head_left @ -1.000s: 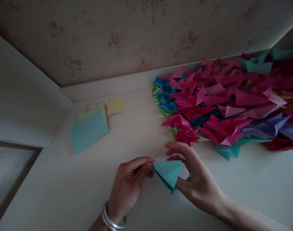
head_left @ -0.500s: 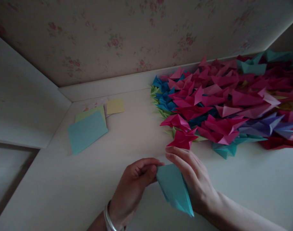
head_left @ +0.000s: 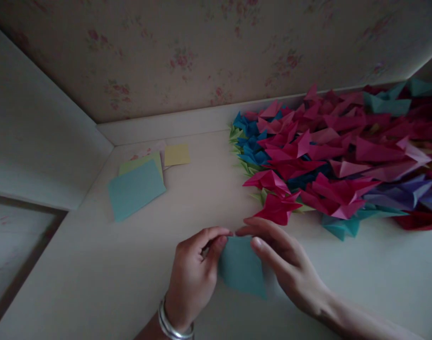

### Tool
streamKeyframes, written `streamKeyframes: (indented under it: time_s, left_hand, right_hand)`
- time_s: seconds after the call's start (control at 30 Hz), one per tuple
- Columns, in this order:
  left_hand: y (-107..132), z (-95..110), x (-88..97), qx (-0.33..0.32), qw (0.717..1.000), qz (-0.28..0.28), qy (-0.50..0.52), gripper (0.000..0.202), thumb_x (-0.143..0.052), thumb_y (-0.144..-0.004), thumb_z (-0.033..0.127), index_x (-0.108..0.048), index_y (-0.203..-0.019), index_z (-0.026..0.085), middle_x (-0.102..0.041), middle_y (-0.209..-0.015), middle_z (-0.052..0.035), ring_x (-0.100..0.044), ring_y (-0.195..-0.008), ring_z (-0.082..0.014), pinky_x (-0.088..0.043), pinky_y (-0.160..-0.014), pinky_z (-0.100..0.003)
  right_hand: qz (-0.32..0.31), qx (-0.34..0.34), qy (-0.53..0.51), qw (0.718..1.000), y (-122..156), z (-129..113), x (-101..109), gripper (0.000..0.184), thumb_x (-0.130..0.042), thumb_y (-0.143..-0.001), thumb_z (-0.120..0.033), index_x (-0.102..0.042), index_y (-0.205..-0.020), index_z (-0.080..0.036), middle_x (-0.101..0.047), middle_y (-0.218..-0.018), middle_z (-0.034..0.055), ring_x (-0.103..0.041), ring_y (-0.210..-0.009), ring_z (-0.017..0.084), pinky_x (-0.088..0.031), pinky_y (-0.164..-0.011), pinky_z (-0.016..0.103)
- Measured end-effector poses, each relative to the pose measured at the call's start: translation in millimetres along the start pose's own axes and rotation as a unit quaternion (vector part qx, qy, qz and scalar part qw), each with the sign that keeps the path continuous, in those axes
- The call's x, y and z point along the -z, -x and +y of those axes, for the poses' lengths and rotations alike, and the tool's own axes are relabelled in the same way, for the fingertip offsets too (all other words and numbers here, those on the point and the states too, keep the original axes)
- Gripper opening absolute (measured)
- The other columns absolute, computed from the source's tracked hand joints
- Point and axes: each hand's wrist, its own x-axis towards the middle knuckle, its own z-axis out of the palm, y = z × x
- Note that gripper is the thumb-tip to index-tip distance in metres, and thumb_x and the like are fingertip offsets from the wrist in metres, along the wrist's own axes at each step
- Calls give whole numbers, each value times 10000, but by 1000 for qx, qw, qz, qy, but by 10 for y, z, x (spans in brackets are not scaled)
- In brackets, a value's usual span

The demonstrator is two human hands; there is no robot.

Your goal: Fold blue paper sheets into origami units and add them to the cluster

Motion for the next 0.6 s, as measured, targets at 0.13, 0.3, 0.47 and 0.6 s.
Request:
streamKeyframes:
  time_s: [0.13,0.3,0.47,0.6]
  left_hand:
    - [47,14,-88,11,1000,8,28,192,-585,-959,320,-676,-1103,230,-767,-1052,-53,-718,-920,-168,-536,-808,-226]
    - [77,-34,-170,74,996,-44,2,289,-515,-972,467,-632,-937,206,-668,-716,-15,-635,-627,-163,-477,-551,-220]
    - [123,-16,-185,107,992,-58,-10,341,-424,-1004,463,-530,-768,241,-527,-570,31,-576,-503,-154,-376,-449,-215]
    - [125,26,-160,83,995,-56,-15,381,-434,-1007,444,-487,-694,233,-467,-582,35,-493,-557,-148,-347,-519,-237]
  right_hand:
    - [-23,-24,37,999,-21,-4,-69,262,-594,-946,-405,-756,-933,-199,-740,-750,37,-640,-614,158,-464,-500,218]
    - [27,-2,33,999,-41,-15,-80,260,-611,-934,-398,-759,-888,-190,-722,-730,36,-621,-615,156,-460,-518,219]
    - [26,2,40,999,-39,-50,-59,318,-573,-955,-396,-713,-772,-177,-629,-618,20,-547,-556,147,-406,-480,229]
    - [14,-14,23,1000,-36,-42,-51,341,-573,-951,-415,-677,-736,-171,-574,-617,7,-507,-558,138,-366,-476,232]
